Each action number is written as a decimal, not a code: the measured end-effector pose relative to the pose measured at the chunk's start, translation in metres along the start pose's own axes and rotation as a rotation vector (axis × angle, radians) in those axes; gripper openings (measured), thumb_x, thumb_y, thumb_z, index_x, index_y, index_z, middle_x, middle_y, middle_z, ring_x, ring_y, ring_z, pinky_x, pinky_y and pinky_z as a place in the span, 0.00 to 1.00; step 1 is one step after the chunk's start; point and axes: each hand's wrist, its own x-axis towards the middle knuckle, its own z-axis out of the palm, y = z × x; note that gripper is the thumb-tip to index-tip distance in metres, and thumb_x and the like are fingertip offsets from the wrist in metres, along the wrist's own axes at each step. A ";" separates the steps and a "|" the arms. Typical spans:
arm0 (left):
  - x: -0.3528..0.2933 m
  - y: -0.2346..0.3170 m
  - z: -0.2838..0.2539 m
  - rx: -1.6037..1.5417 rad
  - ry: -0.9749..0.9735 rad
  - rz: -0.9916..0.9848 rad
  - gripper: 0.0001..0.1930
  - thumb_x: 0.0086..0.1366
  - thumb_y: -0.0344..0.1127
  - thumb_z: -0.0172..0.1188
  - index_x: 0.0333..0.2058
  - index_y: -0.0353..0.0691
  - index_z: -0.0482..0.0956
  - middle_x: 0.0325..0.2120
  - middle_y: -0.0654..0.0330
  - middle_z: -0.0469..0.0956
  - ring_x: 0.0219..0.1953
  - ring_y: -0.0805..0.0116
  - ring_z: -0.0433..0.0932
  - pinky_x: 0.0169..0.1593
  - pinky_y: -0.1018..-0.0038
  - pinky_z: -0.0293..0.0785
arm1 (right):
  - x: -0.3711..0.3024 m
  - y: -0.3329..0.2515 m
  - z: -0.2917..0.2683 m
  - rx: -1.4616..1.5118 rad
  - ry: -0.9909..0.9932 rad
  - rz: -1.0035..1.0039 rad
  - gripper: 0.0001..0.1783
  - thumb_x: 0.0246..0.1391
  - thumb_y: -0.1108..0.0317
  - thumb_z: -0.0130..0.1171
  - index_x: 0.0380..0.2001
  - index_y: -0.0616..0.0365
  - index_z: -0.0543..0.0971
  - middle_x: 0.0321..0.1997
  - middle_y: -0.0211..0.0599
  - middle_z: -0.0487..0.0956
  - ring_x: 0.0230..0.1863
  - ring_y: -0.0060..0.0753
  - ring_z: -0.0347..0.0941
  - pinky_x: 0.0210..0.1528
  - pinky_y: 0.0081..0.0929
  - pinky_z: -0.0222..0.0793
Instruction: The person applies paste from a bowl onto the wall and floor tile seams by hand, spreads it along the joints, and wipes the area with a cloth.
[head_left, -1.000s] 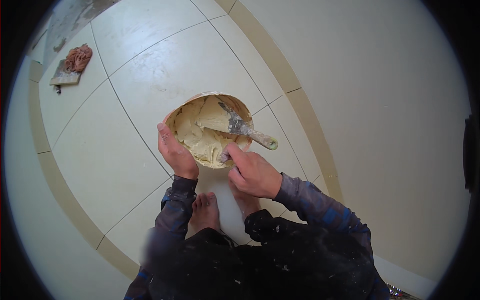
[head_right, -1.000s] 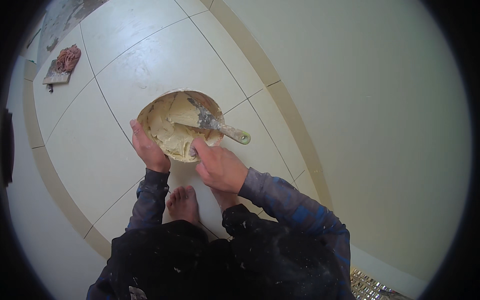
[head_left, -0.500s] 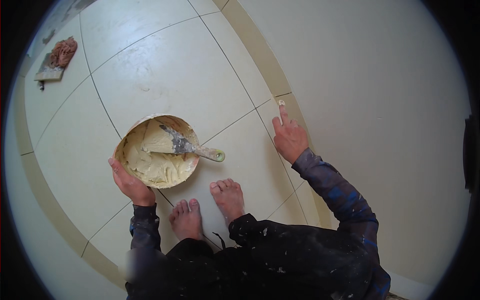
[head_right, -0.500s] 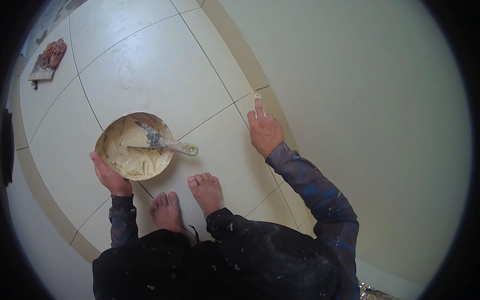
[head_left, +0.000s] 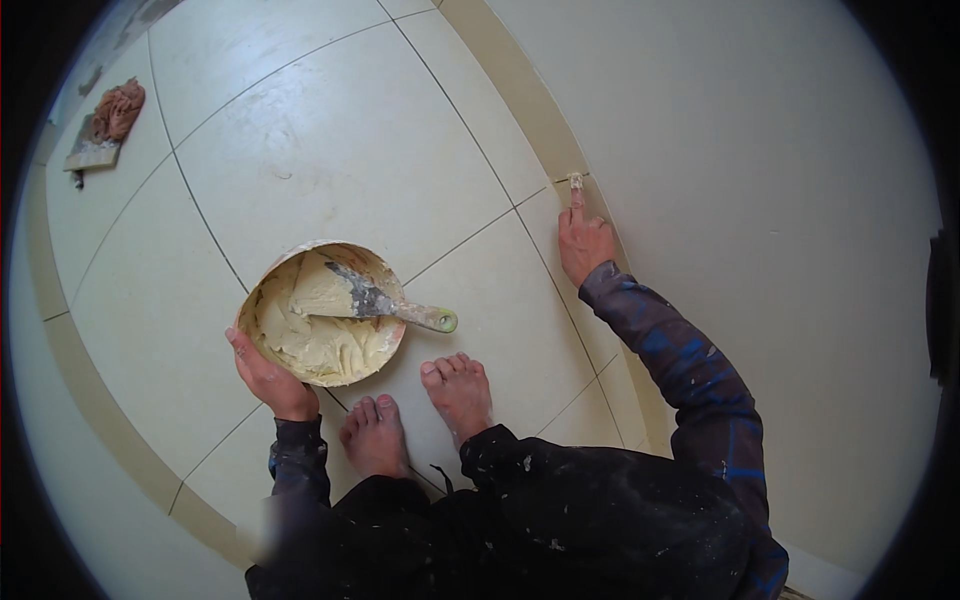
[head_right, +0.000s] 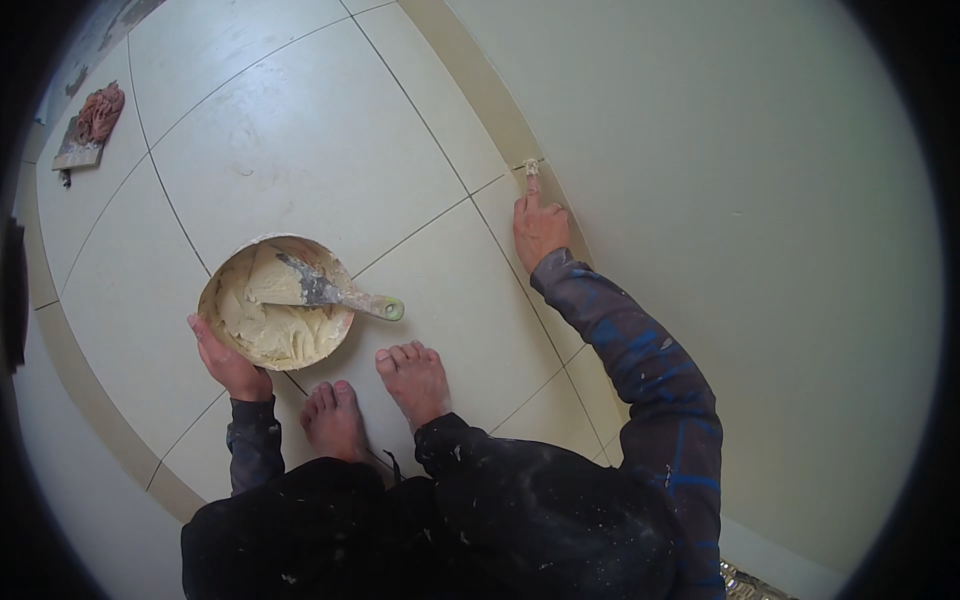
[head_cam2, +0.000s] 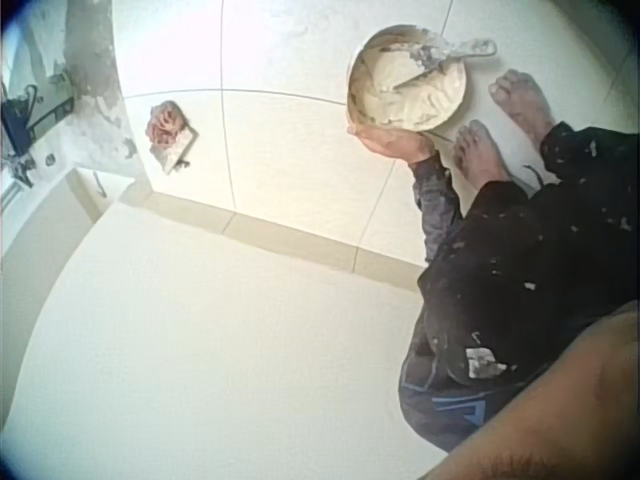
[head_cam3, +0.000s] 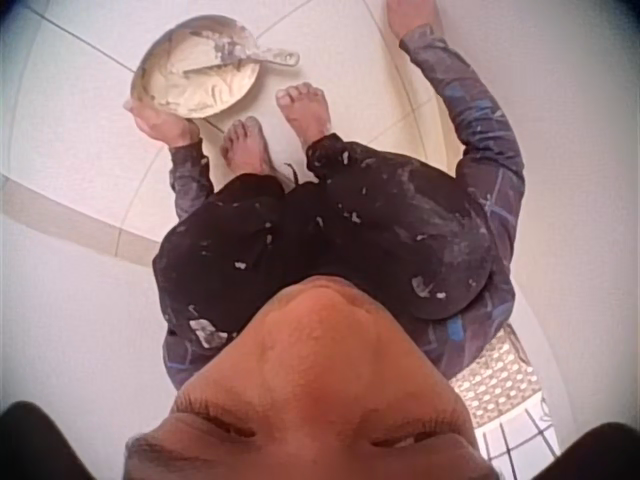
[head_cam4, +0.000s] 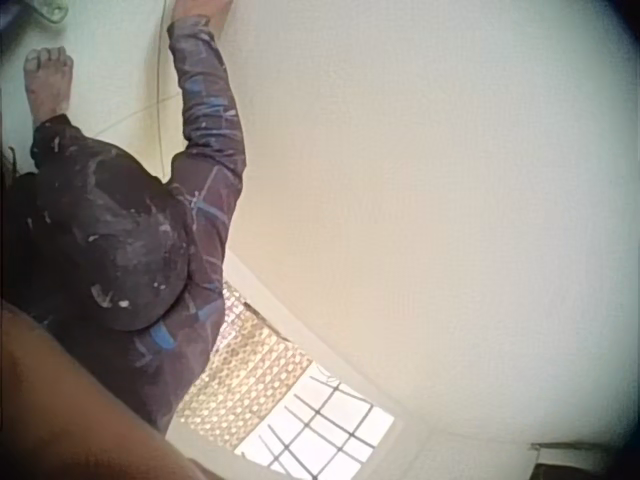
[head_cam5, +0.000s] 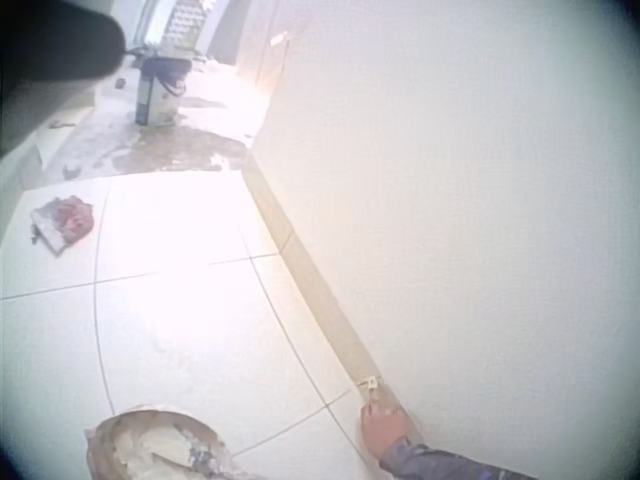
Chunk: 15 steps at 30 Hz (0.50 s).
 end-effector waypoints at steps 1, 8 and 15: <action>0.000 0.000 0.000 -0.007 -0.007 -0.008 0.30 0.76 0.56 0.37 0.56 0.31 0.68 0.50 0.53 0.74 0.53 0.63 0.74 0.57 0.69 0.70 | 0.002 -0.001 0.003 -0.019 0.025 -0.004 0.14 0.54 0.69 0.53 0.43 0.61 0.75 0.71 0.49 0.61 0.28 0.41 0.76 0.29 0.37 0.71; -0.006 0.003 0.015 -0.007 0.022 -0.030 0.29 0.76 0.55 0.36 0.56 0.31 0.68 0.51 0.53 0.73 0.53 0.63 0.74 0.57 0.69 0.70 | 0.016 0.006 0.006 -0.091 0.002 -0.056 0.08 0.54 0.68 0.51 0.35 0.59 0.74 0.67 0.52 0.67 0.27 0.41 0.78 0.29 0.37 0.70; -0.008 0.003 0.013 -0.027 -0.049 -0.012 0.30 0.76 0.55 0.37 0.55 0.31 0.69 0.51 0.53 0.74 0.53 0.63 0.74 0.57 0.69 0.70 | -0.004 0.025 -0.001 -0.011 -0.045 -0.116 0.08 0.53 0.68 0.51 0.35 0.59 0.74 0.67 0.57 0.66 0.29 0.42 0.79 0.33 0.40 0.70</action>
